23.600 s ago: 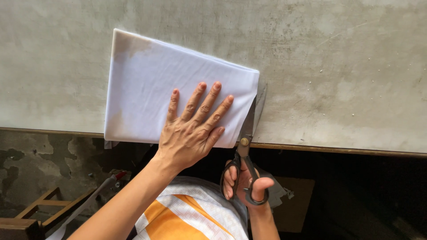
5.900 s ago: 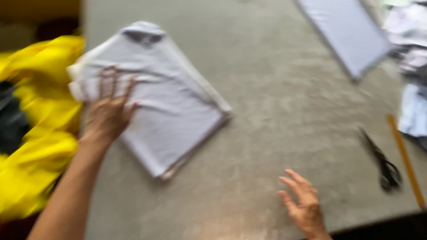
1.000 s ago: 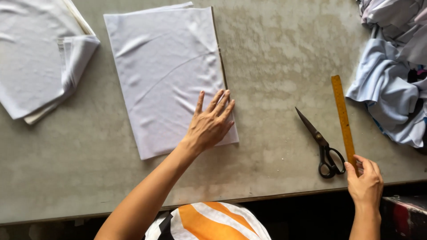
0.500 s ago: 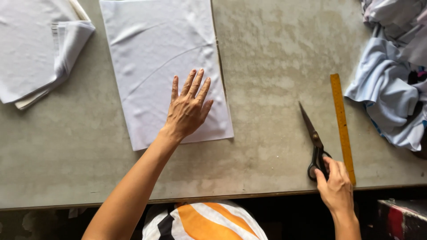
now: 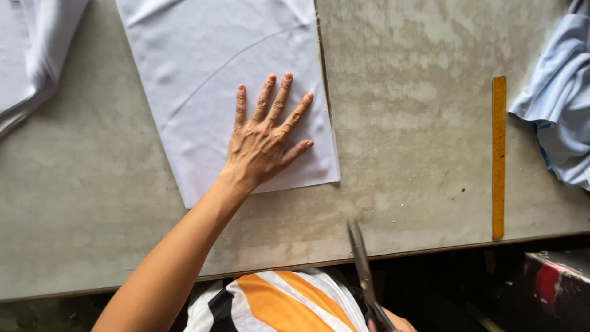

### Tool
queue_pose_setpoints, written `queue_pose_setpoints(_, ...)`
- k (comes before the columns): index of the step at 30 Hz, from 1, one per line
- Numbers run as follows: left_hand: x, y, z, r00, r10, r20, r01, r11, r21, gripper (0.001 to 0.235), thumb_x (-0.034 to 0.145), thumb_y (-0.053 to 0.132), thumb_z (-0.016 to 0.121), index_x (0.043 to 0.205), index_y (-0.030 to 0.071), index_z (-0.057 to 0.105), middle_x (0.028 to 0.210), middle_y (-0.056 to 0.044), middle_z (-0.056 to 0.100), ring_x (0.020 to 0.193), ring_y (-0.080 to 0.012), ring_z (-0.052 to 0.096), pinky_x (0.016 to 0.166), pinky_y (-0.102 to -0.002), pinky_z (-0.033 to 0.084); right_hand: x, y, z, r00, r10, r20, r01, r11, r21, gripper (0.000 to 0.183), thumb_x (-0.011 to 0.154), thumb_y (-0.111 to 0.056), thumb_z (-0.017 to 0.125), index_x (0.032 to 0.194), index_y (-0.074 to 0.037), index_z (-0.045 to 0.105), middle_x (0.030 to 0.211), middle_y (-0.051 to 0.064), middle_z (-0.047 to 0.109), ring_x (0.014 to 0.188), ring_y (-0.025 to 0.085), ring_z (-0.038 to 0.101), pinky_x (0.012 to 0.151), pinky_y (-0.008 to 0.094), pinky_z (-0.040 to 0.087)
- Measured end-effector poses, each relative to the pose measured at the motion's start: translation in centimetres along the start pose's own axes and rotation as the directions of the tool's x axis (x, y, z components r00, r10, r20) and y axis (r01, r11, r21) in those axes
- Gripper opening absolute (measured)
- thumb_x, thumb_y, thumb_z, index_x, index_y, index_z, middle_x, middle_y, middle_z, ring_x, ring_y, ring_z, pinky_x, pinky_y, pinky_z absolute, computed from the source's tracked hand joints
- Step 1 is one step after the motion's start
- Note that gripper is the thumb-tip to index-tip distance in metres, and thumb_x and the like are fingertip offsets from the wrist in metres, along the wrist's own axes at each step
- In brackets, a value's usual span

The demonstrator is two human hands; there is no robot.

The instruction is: Cutting white fabric with scissors and folding the pieces on a workbench.

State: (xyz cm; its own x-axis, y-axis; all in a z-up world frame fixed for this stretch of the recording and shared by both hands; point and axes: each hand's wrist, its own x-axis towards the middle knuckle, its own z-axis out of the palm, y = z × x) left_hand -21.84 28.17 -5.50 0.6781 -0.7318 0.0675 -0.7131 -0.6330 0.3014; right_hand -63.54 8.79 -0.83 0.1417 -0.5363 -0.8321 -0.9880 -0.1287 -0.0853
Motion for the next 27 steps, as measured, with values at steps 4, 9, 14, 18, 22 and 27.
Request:
queue_pose_setpoints(4, -0.1, 0.0, -0.1, 1.0, -0.001, 0.029, 0.002, 0.999, -0.041, 0.076, 0.105, 0.065, 0.044, 0.167, 0.026, 0.025, 0.172, -0.016, 0.013, 0.159, -0.0368, 0.01, 0.123, -0.068, 0.003, -0.2, -5.6, -1.2, 0.776, -0.411, 0.479, 0.474, 0.88, -0.012, 0.069, 0.076, -0.072, 0.03, 0.098, -0.018, 0.066, 0.074, -0.005, 0.063, 0.063, 0.009, 0.055, 0.063, 0.027, 0.047)
queue_pose_setpoints(9, -0.2, 0.1, -0.3, 0.999, -0.003, 0.034, 0.005, 0.998, -0.061, 0.075, 0.105, 0.064, 0.042, 0.168, 0.027, 0.025, 0.172, -0.015, 0.012, 0.159, -0.0368, 0.01, 0.123, -0.068, 0.002, -1.9, -12.2, -0.7, 0.839, -0.411, 0.357, 0.478, 0.871, -0.118, 0.088, 0.057, -0.091, 0.017, 0.085, -0.017, 0.057, 0.07, -0.004, 0.052, 0.065, 0.011, 0.044, 0.062, 0.03, 0.044)
queue_pose_setpoints(14, -0.3, 0.0, -0.3, 1.0, 0.012, -0.016, -0.013, 0.999, -0.043, 0.074, 0.106, 0.063, 0.046, 0.167, 0.025, 0.03, 0.172, -0.016, 0.018, 0.158, -0.0379, 0.018, 0.122, -0.069, 0.008, -2.2, -14.2, -0.7, 0.876, -0.342, 0.34, 0.412, 0.897, -0.16, 0.047, 0.094, -0.061, 0.048, 0.087, -0.016, 0.056, 0.067, -0.004, 0.051, 0.065, 0.011, 0.04, 0.063, 0.029, 0.041)
queue_pose_setpoints(18, -0.3, 0.0, -0.3, 0.999, 0.012, -0.036, -0.014, 0.999, -0.038, 0.074, 0.106, 0.062, 0.049, 0.167, 0.025, 0.032, 0.171, -0.016, 0.021, 0.158, -0.0376, 0.019, 0.122, -0.069, 0.01, -2.2, -14.8, -0.7, 0.886, -0.324, 0.331, 0.387, 0.91, -0.147, 0.013, 0.095, -0.021, 0.047, 0.087, -0.014, 0.056, 0.066, -0.004, 0.049, 0.061, 0.01, 0.038, 0.059, 0.029, 0.038)
queue_pose_setpoints(22, -0.3, -0.1, -0.4, 0.999, 0.017, -0.036, -0.018, 0.999, -0.031, 0.075, 0.105, 0.063, 0.051, 0.167, 0.025, 0.032, 0.171, -0.016, 0.023, 0.157, -0.0375, 0.021, 0.121, -0.069, 0.011, 0.0, -11.9, 0.4, 0.892, -0.342, 0.294, 0.387, 0.916, -0.107, 0.033, 0.08, -0.046, 0.045, 0.084, -0.015, 0.056, 0.06, -0.003, 0.053, 0.049, 0.009, 0.049, 0.048, 0.027, 0.046)
queue_pose_setpoints(27, -0.2, -0.1, -0.4, 0.999, 0.013, -0.035, -0.014, 1.0, -0.026, 0.075, 0.106, 0.063, 0.052, 0.167, 0.025, 0.033, 0.171, -0.016, 0.023, 0.157, -0.0374, 0.022, 0.121, -0.069, 0.012, -1.0, -13.5, -0.3, 0.874, -0.385, 0.295, 0.407, 0.913, -0.014, 0.073, 0.068, -0.083, 0.043, 0.078, -0.012, 0.058, 0.053, 0.0, 0.054, 0.044, 0.01, 0.057, 0.046, 0.028, 0.051)
